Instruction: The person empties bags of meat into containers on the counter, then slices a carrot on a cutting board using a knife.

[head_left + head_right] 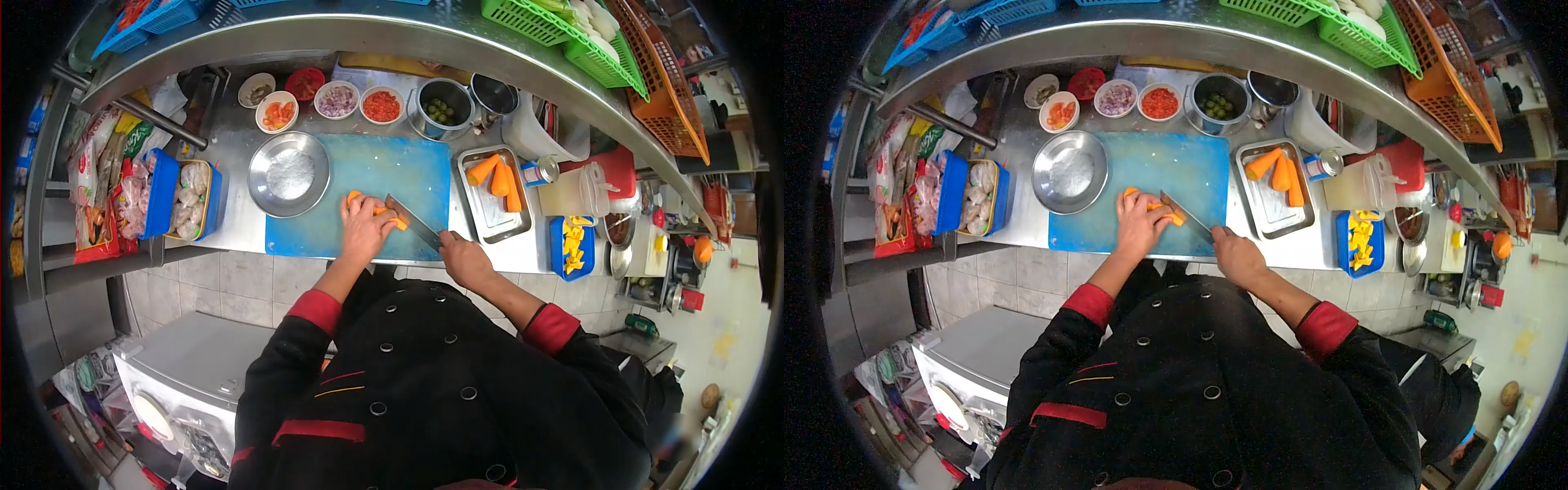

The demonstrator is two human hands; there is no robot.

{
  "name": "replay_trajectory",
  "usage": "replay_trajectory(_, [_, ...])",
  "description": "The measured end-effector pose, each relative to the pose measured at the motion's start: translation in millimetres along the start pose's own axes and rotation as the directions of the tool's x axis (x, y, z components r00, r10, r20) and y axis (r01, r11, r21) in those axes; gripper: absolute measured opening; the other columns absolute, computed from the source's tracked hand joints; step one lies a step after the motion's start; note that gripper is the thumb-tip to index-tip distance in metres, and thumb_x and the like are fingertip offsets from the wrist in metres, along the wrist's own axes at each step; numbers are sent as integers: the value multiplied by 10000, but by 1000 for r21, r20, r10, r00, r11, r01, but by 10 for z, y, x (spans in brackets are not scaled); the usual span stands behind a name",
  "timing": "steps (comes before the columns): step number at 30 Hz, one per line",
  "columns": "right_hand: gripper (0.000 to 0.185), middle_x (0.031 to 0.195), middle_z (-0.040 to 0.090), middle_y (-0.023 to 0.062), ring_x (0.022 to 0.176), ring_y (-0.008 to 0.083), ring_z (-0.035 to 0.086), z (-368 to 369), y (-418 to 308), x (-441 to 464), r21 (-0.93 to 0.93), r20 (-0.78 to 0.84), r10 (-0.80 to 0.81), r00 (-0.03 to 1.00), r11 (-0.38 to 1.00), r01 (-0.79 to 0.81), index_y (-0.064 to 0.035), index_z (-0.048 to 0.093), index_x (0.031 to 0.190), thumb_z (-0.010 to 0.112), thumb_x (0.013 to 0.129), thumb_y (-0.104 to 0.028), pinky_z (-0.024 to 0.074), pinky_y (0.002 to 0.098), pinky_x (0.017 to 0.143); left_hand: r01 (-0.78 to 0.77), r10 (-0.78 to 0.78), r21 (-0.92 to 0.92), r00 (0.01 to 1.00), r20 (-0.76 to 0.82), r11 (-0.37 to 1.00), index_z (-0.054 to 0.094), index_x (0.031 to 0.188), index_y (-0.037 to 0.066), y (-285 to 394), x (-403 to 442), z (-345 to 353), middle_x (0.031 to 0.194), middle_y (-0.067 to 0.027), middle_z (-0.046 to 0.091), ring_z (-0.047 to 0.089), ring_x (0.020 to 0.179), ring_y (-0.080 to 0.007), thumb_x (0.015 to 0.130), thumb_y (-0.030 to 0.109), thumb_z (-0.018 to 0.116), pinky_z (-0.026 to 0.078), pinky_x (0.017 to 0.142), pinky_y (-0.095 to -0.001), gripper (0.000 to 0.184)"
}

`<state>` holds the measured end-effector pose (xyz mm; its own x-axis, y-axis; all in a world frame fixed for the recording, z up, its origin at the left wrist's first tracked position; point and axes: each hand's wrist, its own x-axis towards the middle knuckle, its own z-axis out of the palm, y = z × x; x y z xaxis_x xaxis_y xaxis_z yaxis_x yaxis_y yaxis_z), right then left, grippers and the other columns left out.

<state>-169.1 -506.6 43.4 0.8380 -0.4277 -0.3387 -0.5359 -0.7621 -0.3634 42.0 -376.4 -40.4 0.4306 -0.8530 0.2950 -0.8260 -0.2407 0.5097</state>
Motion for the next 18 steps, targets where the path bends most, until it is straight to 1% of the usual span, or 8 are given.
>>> replay_trajectory(5, [223, 986, 683, 236, 786, 417, 710, -48, 19, -70, -8, 27, 12, 1000, 1000, -11, -22, 478, 1147, 554, 977, -144, 584, 510, 694, -13, 13, -30, 1000, 6, 999, 780, 948, 234, -41, 22, -6, 1085, 20, 598, 490, 1178, -259, 755, 292, 816, 272, 1112, -602, 205])
replay_trajectory(7, [209, 996, 687, 242, 793, 410, 717, -56, 41, -74, -58, 87, 20, 996, 998, -15, -25, 471, 1139, 543, 957, -96, 587, 504, 699, -28, 28, -46, 1000, 2, 999, 781, 941, 233, -54, 23, -8, 1078, 20, 597, 493, 1167, -254, 753, 292, 818, 279, 1100, -588, 201])
replay_trajectory(9, [211, 993, 684, 245, 798, 407, 719, -1, 47, -23, -73, 112, 38, 993, 997, -30, -21, 468, 1133, 535, 938, -65, 588, 500, 696, -52, 51, -29, 998, -23, 998, 790, 947, 214, -56, 31, -18, 1060, 4, 606, 511, 1135, -272, 728, 280, 841, 332, 1041, -533, 234])
replay_trajectory(10, [217, 990, 682, 249, 804, 405, 721, 44, 45, 21, -90, 133, 55, 990, 995, -43, -17, 465, 1126, 528, 919, -35, 589, 496, 694, -55, 54, -28, 998, -21, 998, 790, 947, 214, -55, 37, -29, 1060, 4, 606, 511, 1135, -272, 728, 280, 841, 332, 1041, -533, 234])
replay_trajectory(14, [231, 990, 677, 260, 816, 406, 720, 282, -73, 287, -39, 72, 60, 996, 998, -57, 1, 459, 1113, 515, 888, 3, 590, 492, 688, -71, 71, -21, 997, -6, 997, 788, 938, 222, -38, 58, -68, 1054, 10, 611, 518, 1130, -264, 737, 264, 835, 336, 1031, -517, 211])
replay_trajectory(16, [228, 1005, 676, 261, 841, 411, 719, 273, -117, 400, -15, 14, -17, 1000, 1000, 17, -4, 453, 1110, 524, 894, -10, 588, 496, 696, -78, 78, -12, 997, 2, 997, 787, 934, 223, -55, 87, -71, 1052, 12, 613, 521, 1128, -261, 743, 257, 831, 336, 1031, -513, 199])
replay_trajectory(17, [236, 1021, 678, 265, 851, 417, 718, 205, -114, 423, 13, 52, 6, 999, 1000, -7, -16, 448, 1115, 535, 895, -19, 585, 502, 703, -83, 83, -13, 997, -9, 996, 785, 925, 236, -49, 73, -81, 1041, 23, 605, 519, 1126, -247, 747, 245, 817, 335, 1030, -509, 182])
replay_trajectory(18, [236, 1021, 678, 265, 851, 417, 718, 173, -103, 390, 17, 50, 7, 999, 1000, -8, -16, 448, 1115, 535, 895, -19, 585, 502, 703, -87, 87, -14, 996, -21, 996, 783, 916, 248, -51, 67, -88, 1029, 35, 598, 517, 1125, -234, 751, 233, 803, 334, 1029, -506, 167])
